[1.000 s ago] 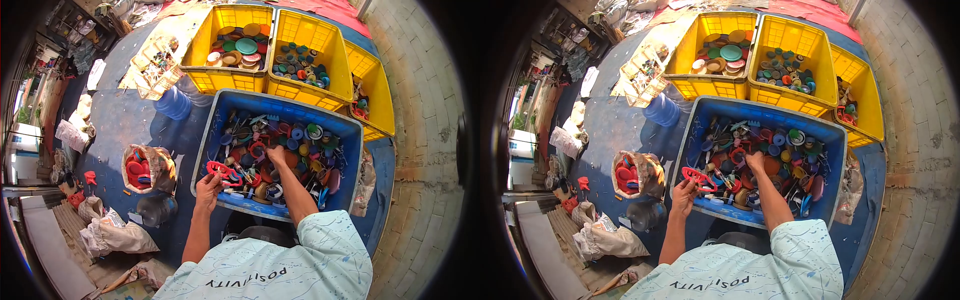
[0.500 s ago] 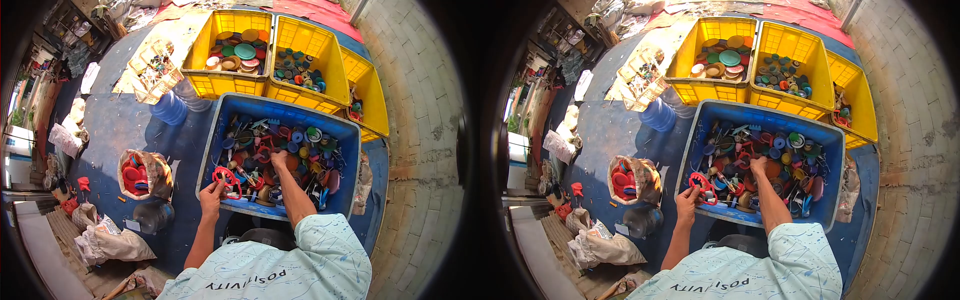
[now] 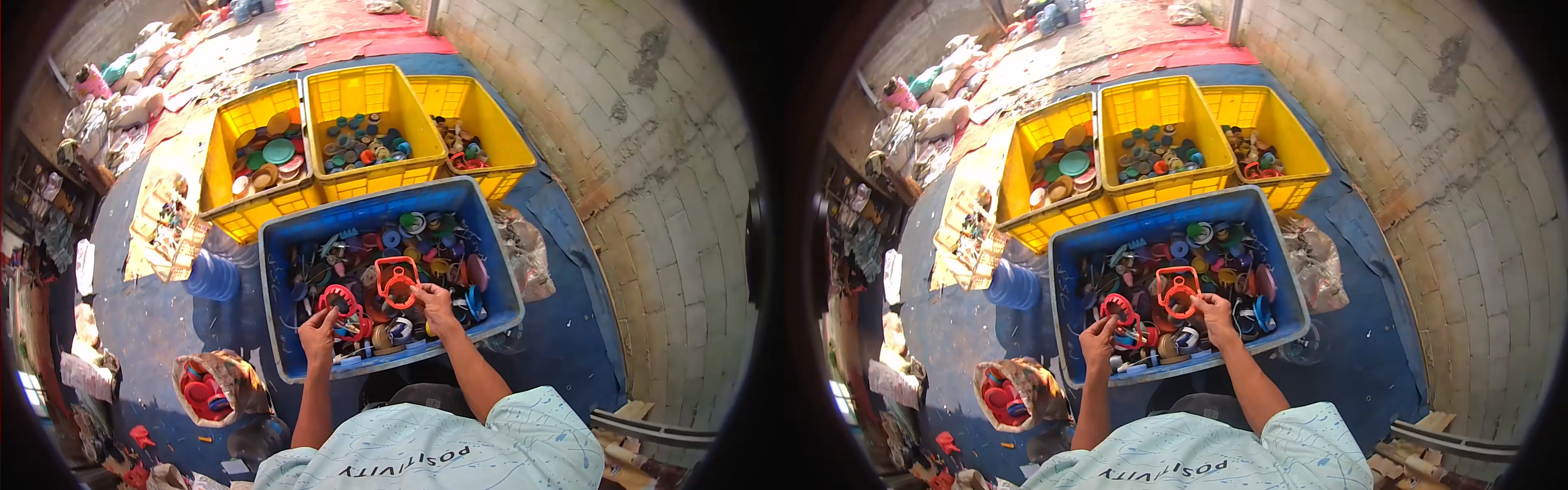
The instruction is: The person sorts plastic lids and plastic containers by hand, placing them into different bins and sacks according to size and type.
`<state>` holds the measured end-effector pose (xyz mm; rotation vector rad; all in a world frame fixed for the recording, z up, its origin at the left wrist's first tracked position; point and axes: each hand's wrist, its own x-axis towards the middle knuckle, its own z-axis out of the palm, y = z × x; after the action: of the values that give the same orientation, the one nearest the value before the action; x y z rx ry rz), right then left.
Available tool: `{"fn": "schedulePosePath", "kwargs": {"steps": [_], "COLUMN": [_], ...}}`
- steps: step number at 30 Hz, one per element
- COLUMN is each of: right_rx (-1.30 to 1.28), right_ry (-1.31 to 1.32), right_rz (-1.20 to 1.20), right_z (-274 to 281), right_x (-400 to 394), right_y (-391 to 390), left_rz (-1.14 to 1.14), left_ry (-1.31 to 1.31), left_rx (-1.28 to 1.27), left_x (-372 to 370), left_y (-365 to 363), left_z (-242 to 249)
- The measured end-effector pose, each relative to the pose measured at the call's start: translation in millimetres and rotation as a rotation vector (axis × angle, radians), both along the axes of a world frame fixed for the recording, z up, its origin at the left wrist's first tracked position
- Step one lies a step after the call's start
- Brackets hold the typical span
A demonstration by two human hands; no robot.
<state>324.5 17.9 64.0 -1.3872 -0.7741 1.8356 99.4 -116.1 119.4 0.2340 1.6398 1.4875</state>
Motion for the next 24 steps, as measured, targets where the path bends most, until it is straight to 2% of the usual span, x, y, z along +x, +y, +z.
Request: {"fn": "schedulePosePath", "kwargs": {"steps": [3, 6, 8, 11, 14, 15, 19, 24], "right_rx": [0.033, 0.083, 0.084, 0.088, 0.099, 0.107, 0.088, 0.071], "right_ry": [0.085, 0.131, 0.193, 0.216, 0.292, 0.308, 0.319, 0.325], "right_rz": [-0.106, -0.184, -0.275, -0.320, -0.317, -0.310, -0.303, -0.365], "right_z": [28.9, 49.0, 74.1, 66.1, 77.4, 81.7, 83.2, 88.1], "right_x": [45.0, 91.3, 120.0, 175.3, 235.5, 256.1, 344.2, 398.5], "right_y": [-26.5, -47.8, -59.6, -65.4, -68.0, -66.8, -62.6, -34.9], "left_rz": [-0.114, -0.190, -0.271, -0.301, -0.274, -0.295, -0.146, -0.163], "left_ry": [0.043, 0.065, 0.056, 0.049, -0.085, -0.178, -0.238, -0.103], "left_rx": [0.110, 0.234, 0.234, 0.233, 0.235, 0.236, 0.142, 0.166], "left_x": [35.6, 76.6, 109.8, 165.1, 218.2, 233.7, 313.8, 363.9], "left_y": [24.4, 43.9, 54.8, 66.2, 75.9, 80.0, 96.3, 111.1], "left_z": [18.8, 17.5, 30.8, 34.6, 17.3, 20.4, 53.4, 69.4]}}
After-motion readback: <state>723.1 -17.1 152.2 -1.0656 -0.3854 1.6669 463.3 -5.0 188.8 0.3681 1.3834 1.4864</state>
